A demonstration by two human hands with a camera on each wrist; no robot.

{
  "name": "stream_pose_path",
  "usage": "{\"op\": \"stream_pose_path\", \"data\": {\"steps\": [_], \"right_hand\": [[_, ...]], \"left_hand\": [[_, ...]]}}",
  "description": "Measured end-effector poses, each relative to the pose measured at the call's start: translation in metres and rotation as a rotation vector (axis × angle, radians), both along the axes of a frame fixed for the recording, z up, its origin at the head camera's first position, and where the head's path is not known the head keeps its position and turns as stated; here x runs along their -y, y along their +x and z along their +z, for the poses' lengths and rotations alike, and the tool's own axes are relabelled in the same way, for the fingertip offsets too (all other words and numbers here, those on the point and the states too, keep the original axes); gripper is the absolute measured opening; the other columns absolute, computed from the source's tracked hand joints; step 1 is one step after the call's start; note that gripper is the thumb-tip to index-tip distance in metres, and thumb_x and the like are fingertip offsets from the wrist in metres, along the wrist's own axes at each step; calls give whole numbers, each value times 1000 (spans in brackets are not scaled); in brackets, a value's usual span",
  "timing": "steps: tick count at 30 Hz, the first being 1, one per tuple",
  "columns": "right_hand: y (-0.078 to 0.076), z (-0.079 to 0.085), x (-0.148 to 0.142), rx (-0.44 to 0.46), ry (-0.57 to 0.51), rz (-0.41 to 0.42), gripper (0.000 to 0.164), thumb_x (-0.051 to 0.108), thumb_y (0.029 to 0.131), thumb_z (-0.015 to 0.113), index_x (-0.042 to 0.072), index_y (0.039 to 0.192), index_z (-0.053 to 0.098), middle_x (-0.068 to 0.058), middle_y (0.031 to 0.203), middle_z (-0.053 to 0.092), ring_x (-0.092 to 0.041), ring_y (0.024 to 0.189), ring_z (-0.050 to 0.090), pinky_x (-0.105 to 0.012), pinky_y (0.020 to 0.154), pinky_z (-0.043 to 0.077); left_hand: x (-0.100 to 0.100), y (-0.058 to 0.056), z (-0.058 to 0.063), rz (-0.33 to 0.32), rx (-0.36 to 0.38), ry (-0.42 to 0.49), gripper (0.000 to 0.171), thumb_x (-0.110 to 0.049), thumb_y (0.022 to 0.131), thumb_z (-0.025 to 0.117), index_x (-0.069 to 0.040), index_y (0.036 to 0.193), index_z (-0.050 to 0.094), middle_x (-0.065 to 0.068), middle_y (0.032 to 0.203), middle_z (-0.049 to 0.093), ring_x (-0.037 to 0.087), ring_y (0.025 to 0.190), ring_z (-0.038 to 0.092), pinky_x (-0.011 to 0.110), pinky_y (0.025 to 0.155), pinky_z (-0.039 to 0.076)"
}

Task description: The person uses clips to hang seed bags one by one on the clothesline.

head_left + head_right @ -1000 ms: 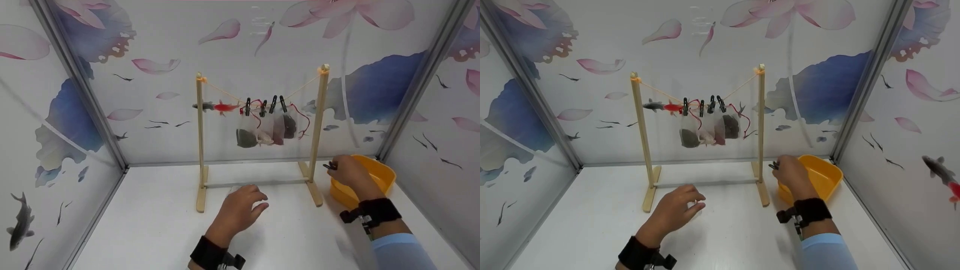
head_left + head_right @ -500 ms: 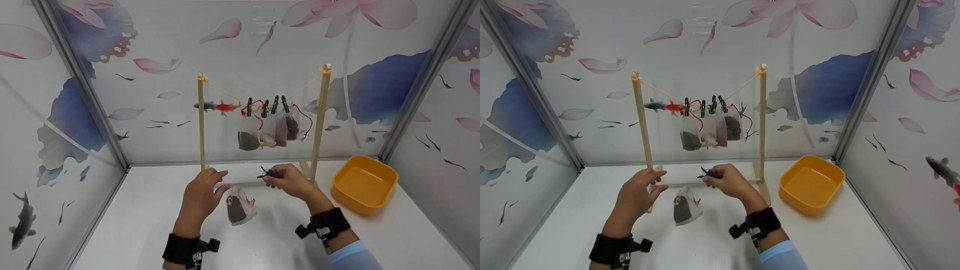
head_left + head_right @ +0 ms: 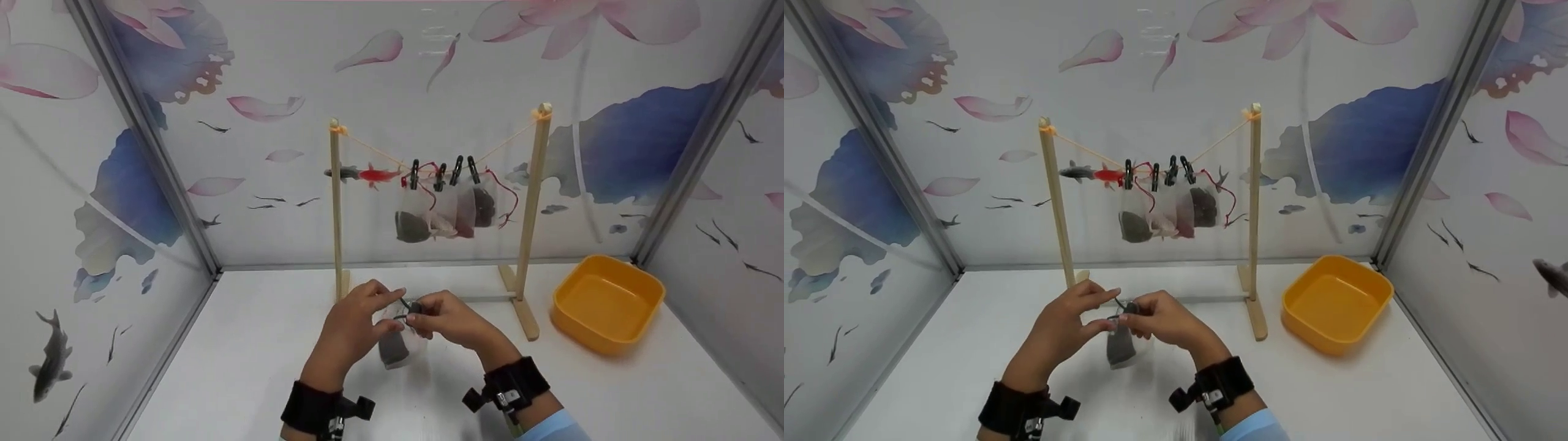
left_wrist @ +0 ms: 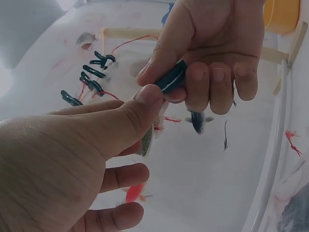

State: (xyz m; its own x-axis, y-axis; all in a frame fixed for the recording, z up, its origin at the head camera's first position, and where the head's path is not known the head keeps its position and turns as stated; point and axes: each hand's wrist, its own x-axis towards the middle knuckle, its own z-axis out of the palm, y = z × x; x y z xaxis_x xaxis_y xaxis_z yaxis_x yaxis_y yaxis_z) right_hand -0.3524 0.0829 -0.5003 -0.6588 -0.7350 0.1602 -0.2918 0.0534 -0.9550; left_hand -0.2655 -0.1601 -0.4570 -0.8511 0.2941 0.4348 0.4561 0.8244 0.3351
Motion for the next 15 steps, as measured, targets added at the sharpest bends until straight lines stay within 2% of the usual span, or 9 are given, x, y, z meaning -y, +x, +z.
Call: {"op": "stream_pose_path", "data": {"steps": [4, 7, 10, 13, 15], "right_hand": [[1, 0, -3, 9, -22, 38, 40, 20, 115, 69, -19, 106, 69, 8, 83, 68, -7, 73, 61, -24, 70, 54], [0, -2, -3, 43, -33, 6, 48, 28, 119, 63, -19, 109, 68, 5, 89, 72, -9, 78, 65, -25, 71, 56], [-2, -9, 0, 36, 24, -124, 52, 36, 121, 57, -13, 114, 74, -6, 99, 77, -15, 88, 70, -27, 74, 57], [-2, -21, 6, -40, 156, -271, 46, 37, 121, 56, -3, 113, 78, -18, 111, 79, -23, 100, 72, -31, 80, 57], [-2, -30, 10, -95, 260, -335, 42, 36, 121, 58, 1, 112, 79, -21, 116, 78, -28, 105, 72, -38, 85, 57]], "left_hand": [[-2, 0, 1, -16, 22, 20, 54, -30, 93, 95, -25, 145, 80, -5, 120, 72, 15, 109, 73, 35, 88, 64], [-2, -1, 2, -11, -3, 40, 49, -24, 92, 96, -21, 139, 82, -5, 120, 75, 16, 110, 77, 36, 89, 66], [1, -1, 2, 22, -80, 40, 46, -21, 89, 98, -19, 133, 83, -4, 118, 77, 15, 105, 79, 34, 86, 67], [6, -1, 2, 69, -176, 22, 45, -22, 85, 101, -19, 127, 85, -3, 112, 77, 13, 98, 79, 32, 82, 67], [9, 0, 0, 95, -230, 16, 43, -24, 85, 101, -18, 124, 86, -3, 108, 76, 12, 94, 78, 31, 80, 66]]}}
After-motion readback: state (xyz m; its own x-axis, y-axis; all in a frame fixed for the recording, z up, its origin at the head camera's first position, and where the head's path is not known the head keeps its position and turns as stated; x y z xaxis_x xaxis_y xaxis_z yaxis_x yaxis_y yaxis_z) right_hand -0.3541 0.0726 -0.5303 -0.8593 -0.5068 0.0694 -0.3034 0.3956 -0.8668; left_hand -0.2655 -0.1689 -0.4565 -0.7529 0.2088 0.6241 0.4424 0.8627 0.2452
